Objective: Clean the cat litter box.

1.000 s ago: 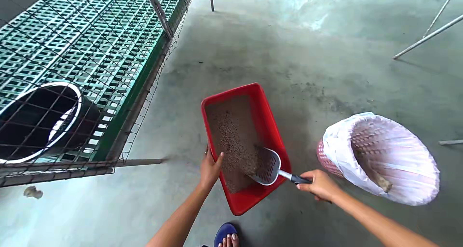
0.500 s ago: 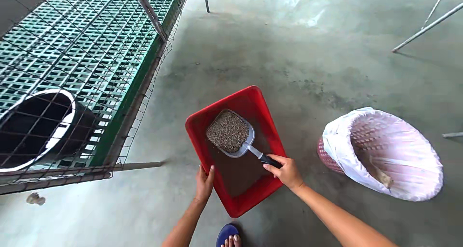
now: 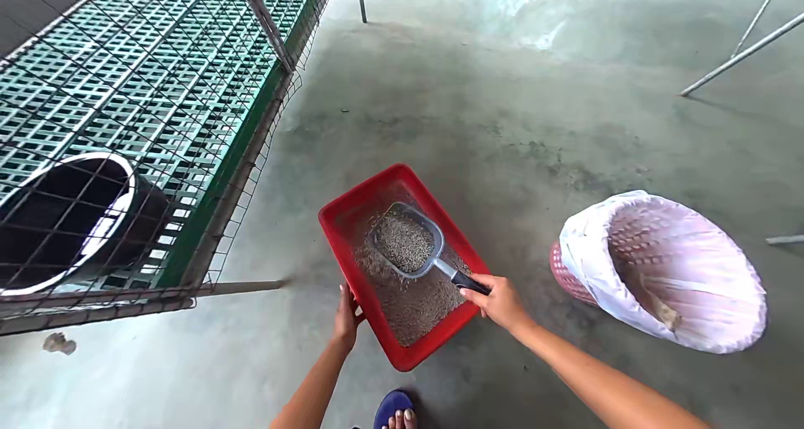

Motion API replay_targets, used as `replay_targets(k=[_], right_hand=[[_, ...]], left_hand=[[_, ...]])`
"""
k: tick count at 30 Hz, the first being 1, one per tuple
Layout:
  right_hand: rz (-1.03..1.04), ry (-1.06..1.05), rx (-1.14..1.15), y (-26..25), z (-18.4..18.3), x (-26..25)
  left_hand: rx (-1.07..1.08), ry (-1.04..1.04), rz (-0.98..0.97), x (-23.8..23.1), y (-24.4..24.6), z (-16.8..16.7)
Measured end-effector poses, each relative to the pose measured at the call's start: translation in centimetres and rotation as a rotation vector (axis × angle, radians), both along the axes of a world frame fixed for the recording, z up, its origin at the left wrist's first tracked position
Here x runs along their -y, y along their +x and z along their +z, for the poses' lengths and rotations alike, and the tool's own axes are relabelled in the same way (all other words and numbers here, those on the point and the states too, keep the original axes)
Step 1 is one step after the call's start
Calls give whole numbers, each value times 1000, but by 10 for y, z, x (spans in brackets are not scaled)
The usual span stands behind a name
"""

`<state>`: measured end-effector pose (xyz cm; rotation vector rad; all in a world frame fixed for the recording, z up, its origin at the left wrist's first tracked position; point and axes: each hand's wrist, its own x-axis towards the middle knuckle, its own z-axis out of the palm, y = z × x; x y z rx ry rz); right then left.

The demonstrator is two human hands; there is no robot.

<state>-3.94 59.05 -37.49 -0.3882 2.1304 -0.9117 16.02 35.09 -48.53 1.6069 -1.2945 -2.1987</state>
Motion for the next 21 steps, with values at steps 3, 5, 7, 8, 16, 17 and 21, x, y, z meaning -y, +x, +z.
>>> replay_targets(k=[3,5,7,8,16,17,21], right_hand=[[17,-10,58,2,-4,0],[-2,-3,93,0,-4,1],[-72,-33,103,7,-8,1],[-65,-42,97,8,-10,1],[1,-12,65,-2,-8,4],[2,-6,63,-4,-6,5],[-5,-18,77,-5,0,9]], left_hand=[[14,7,-84,-37,17,-1],[31,-3,-92,-59,22,-4],[49,-4,-104,-72,26,-7],[60,-10,-112,-74,25,-8],[201,-82,-191,-68,13,-11],[206,-83,-197,-68,13,-10],[208,-73,-183,-69,12,-10]])
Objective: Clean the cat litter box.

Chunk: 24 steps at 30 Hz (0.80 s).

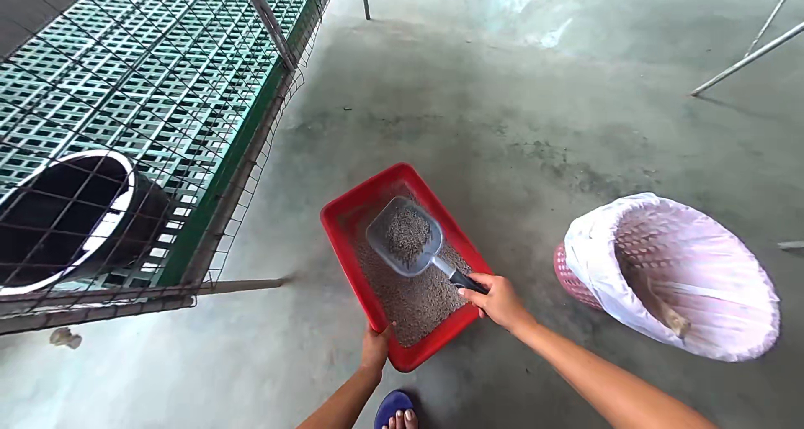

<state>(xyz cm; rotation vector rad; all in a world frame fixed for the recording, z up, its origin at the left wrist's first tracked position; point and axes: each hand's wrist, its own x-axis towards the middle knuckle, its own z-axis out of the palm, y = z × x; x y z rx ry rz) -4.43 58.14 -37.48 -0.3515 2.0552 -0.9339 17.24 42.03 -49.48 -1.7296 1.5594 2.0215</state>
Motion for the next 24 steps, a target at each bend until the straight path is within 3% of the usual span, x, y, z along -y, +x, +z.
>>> replay_targets(k=[7,17,24], right_hand=[[56,86,49,-2,4,-4],[35,146,138,-13,27,-18],[-156,-74,105,-31,71,-39]], left_hand=[[-6,24,82,-4,-4,2],[-116,48,70,-12,-38,41],[-201,89,113,21,-71,62]])
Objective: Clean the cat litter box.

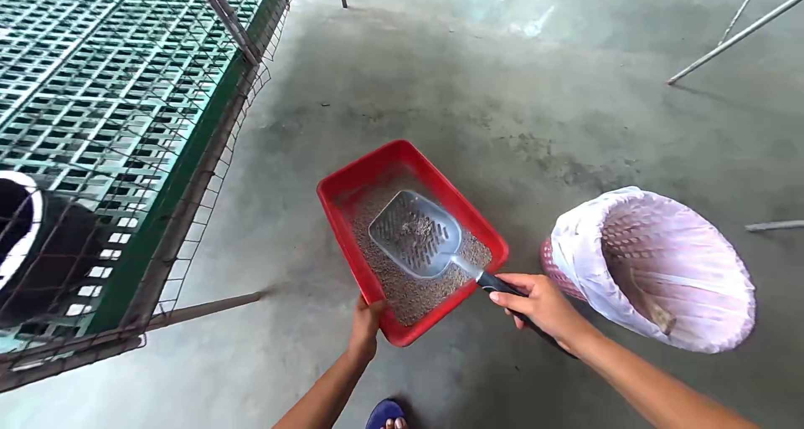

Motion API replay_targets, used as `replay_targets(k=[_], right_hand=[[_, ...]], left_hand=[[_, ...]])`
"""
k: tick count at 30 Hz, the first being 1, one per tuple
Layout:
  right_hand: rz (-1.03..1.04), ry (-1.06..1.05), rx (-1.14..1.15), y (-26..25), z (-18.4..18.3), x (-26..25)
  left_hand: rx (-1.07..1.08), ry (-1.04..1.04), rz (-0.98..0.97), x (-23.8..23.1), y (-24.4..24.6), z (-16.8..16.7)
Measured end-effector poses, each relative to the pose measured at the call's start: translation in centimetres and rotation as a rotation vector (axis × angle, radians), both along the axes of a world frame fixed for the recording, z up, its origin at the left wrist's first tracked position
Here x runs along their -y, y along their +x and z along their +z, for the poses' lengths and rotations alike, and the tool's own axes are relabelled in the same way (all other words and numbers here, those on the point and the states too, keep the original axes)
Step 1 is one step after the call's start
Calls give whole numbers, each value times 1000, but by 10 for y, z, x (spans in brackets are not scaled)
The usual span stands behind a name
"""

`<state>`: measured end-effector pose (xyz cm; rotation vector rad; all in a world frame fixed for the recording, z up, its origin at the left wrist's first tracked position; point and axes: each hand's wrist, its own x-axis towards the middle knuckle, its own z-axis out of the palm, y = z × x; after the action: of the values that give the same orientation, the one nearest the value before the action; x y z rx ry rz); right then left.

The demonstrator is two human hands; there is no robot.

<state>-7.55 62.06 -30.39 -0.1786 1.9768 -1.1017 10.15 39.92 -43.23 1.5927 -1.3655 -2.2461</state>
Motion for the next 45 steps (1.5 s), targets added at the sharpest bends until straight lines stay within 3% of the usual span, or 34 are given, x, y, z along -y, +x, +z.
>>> replay_targets(k=[8,12,16,20,22,25,28,31,34,36,41,45], right_hand=[[-398,-224,-228,-7,66,-92],[-612,-117,-295,8,95,-151],[-795,181,-383,26,89,-212],[-627,573,-171,1,73,-235],[-511,679,-63,-23,65,-226],[-349,739,-77,-57,78,-201],[-201,605,-109,-61,131,-158],[-129,307,251,-6,203,-75],[293,390,178,63,274,-5],[363,384,57,95,299,-7],[98,272,-121,100,352,-103],[174,302,-224,101,431,-79]], left_hand=[[-31,-23,-12,15,-9,39],[-4,-77,-55,5,0,67],[32,-56,-24,-35,35,94],[98,-33,-5,-74,79,148],[156,-11,-28,-86,95,189],[215,80,-85,-94,113,258],[265,139,-128,-103,133,323],[288,106,-86,-118,166,378],[341,27,-10,-124,208,429],[358,-40,-35,-125,233,459],[252,-74,-166,-157,216,529],[195,-55,17,-179,223,546]])
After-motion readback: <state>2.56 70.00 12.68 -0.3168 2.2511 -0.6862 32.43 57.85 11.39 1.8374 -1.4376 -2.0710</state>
